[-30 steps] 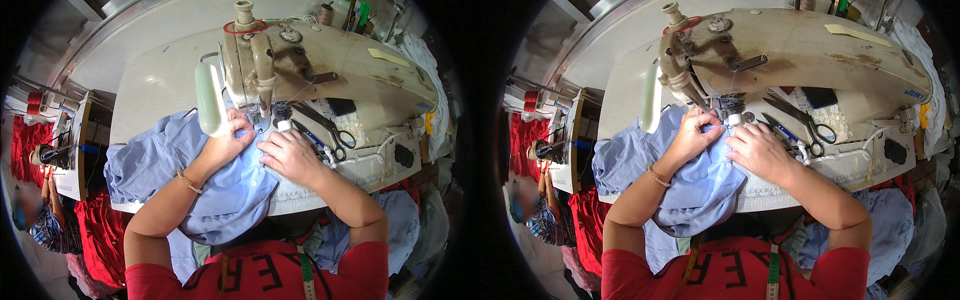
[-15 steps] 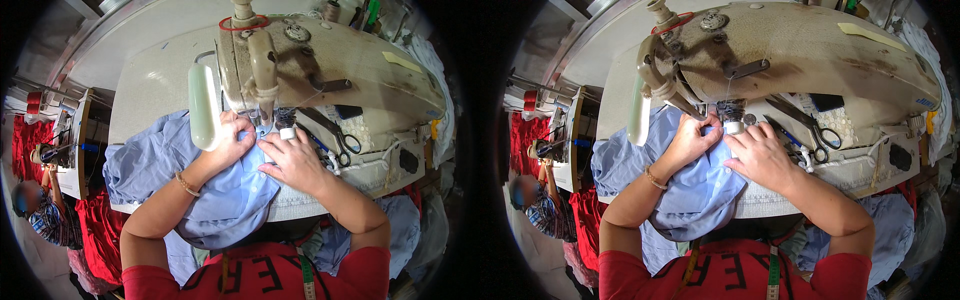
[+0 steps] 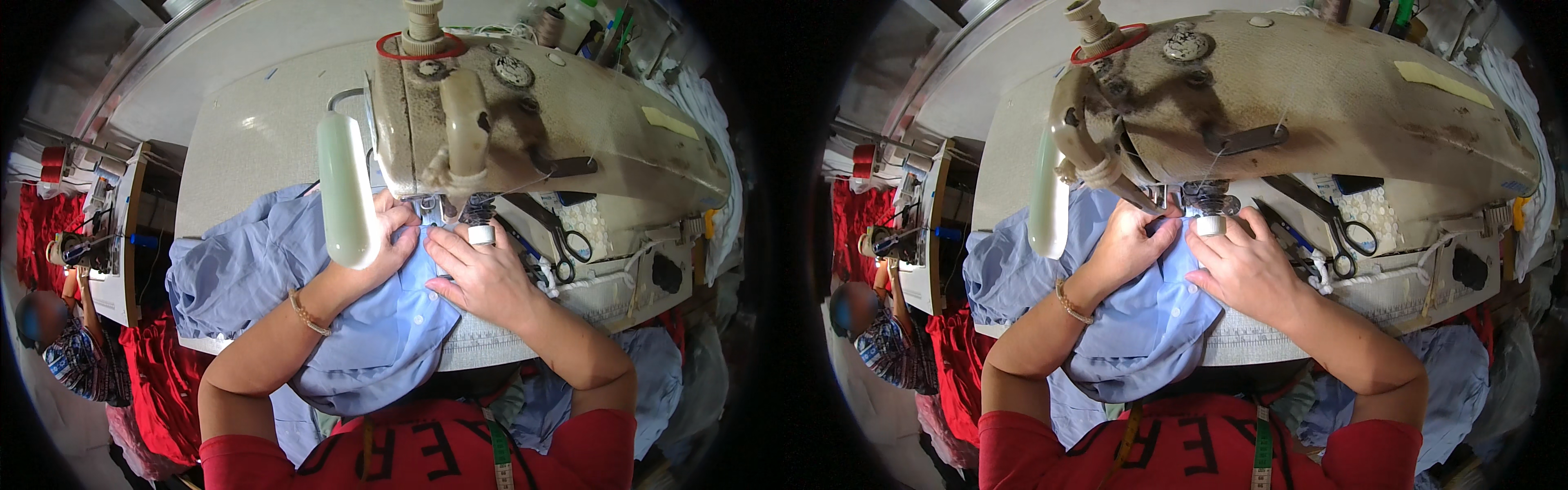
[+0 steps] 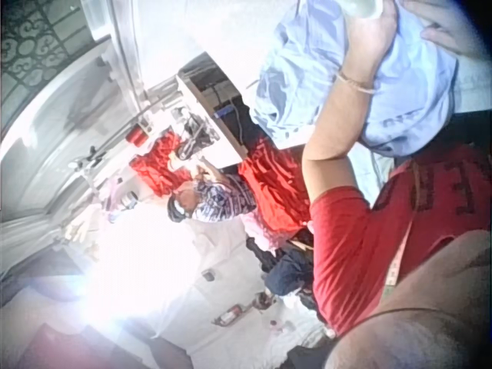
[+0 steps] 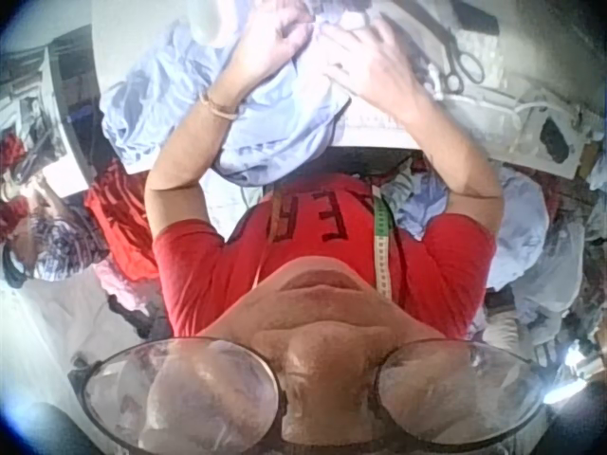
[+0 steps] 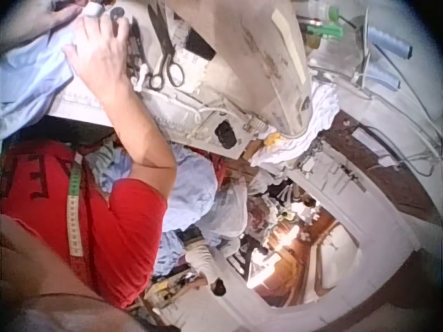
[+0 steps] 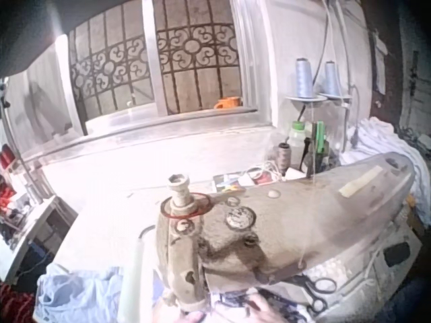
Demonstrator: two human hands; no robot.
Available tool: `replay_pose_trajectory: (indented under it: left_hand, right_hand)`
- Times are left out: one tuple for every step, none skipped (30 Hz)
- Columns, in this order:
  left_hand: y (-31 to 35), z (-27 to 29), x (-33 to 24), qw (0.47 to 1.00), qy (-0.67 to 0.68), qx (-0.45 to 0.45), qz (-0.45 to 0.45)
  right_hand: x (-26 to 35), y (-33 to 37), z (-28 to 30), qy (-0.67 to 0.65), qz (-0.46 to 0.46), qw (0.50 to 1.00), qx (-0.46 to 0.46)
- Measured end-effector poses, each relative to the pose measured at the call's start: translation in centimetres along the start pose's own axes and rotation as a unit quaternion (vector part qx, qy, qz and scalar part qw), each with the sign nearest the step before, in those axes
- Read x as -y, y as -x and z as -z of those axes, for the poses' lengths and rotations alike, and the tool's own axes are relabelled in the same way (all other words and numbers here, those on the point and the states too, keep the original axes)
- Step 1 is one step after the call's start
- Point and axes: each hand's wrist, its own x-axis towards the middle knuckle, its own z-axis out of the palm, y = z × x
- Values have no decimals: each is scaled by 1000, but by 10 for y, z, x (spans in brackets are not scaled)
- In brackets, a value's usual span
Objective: The person picks up a light-colored button-down shirt, positions the collar area under the needle of an industrial sewing machine, and sews a section of the garment using a trimmer tool to cut threads.
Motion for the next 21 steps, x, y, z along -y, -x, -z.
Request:
replay_pose_trajectory:
  left_hand:
    - [0, -1, 1, 1000, 11, 6, 19]
    - [1, -2, 3, 999, 25, 4, 29]
    - [1, -3, 5, 998, 38, 2, 40]
    - [1, -4, 6, 997, 52, 0, 51]
    - [0, -3, 6, 997, 45, 3, 58]
    - [0, -3, 6, 997, 39, 7, 65]
    - [-1, -2, 6, 997, 32, 11, 72]
    - [-1, -2, 7, 998, 24, 11, 58]
    - [-2, -3, 9, 999, 17, 11, 43]
    - [-3, -3, 11, 999, 9, 12, 29]
    - [-4, -3, 10, 1000, 2, -3, 12]
    - [-5, -3, 9, 1000, -4, -18, -4]
    - [-7, -3, 7, 999, -12, -34, -21]
    - [-9, -6, 11, 999, 15, -42, -22]
    - [-10, -11, 20, 998, 42, -50, -24]
    - [-12, -11, 21, 997, 57, -48, -20]
    - [-15, -11, 21, 996, 71, -46, -16]
    - [-16, -9, 20, 997, 73, -34, -5]
    - [-17, -7, 19, 997, 66, -27, -2]
    - [-18, -6, 18, 998, 60, -20, 1]
    - [-19, -5, 18, 999, 47, -20, -2]
  right_hand:
    - [0, 0, 0, -2, 2, 1000, -5]
    - [0, 0, -1, -5, 4, 1000, -11]
    - [0, 0, -1, -8, 3, 1000, -9]
    - [0, 0, -1, -11, 1, 1000, -9]
    - [0, 0, -1, -14, 0, 1000, -8]
    - [0, 0, -1, -14, 0, 1000, -7]
    - [0, 0, 0, -14, -1, 1000, -5]
    - [0, -1, 0, -14, -2, 1000, -4]
    - [0, -1, -1, -13, -2, 1000, -6]
    - [0, -1, -1, -11, -2, 1000, -8]
    - [0, -1, -1, -9, -1, 1000, -10]
    - [0, -1, -1, -7, -5, 1000, -9]
    - [1, -2, 0, -4, -6, 1000, -7]
    - [1, -2, 0, -1, -8, 1000, -6]
    - [1, -3, -1, 7, -13, 1000, -11]
    - [1, -4, -2, 17, -18, 1000, -16]
    - [1, -4, -3, 26, -23, 999, -21]
    - [1, -5, -4, 32, -27, 999, -16]
    - [1, -4, -6, 39, -32, 999, -14]
    - [0, -3, -7, 46, -36, 998, -11]
    - [0, -2, -7, 45, -43, 998, -7]
